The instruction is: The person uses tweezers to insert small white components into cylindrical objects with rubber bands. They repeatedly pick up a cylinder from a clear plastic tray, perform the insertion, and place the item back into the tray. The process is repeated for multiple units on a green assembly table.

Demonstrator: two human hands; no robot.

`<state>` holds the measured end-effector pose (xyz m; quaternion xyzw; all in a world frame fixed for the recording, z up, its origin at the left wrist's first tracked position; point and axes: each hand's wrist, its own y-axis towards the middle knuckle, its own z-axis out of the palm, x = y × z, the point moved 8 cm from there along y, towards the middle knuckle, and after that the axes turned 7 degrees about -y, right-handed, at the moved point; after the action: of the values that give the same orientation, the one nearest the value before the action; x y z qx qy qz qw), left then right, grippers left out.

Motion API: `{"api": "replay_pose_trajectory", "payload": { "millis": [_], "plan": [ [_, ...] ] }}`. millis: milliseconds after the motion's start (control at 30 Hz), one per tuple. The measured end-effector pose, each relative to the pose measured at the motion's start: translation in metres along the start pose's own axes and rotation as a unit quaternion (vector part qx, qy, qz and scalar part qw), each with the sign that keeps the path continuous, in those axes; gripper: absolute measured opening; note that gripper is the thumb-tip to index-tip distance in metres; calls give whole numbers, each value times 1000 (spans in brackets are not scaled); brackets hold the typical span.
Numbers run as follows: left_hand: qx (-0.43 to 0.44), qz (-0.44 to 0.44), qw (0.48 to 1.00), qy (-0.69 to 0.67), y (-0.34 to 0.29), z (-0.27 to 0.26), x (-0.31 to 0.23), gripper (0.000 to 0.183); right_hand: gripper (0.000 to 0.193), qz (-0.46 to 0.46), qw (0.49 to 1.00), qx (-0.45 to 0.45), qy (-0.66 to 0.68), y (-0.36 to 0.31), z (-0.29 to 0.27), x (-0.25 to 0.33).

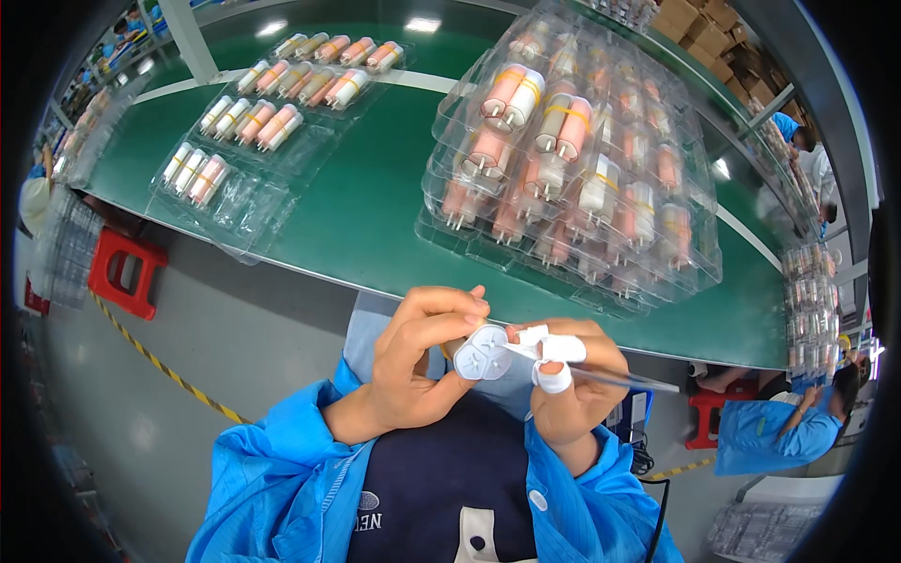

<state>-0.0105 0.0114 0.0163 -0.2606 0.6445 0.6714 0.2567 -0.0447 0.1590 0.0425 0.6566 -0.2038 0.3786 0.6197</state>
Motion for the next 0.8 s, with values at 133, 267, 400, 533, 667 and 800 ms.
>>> {"api": "replay_pose_trajectory", "payload": {
  "millis": [133,267,400,533,667,800],
  "plan": [
    [5,3,1000,-18,0,0,0,50,23,-53,997,41,-47,5,3,11],
    [-2,-9,999,-34,-2,-1,4,49,21,-67,997,14,-30,8,2,19],
    [12,-10,1000,-22,1,0,3,49,20,-70,993,56,-72,15,8,21],
    [13,-13,1000,-20,1,0,6,49,21,-76,988,86,-103,18,12,17],
    [11,-18,1000,-14,0,-1,9,49,21,-87,986,95,-108,19,13,13],
    [-52,-15,998,-37,-2,-5,14,49,19,-34,994,56,-83,17,8,2]
  ]
}}
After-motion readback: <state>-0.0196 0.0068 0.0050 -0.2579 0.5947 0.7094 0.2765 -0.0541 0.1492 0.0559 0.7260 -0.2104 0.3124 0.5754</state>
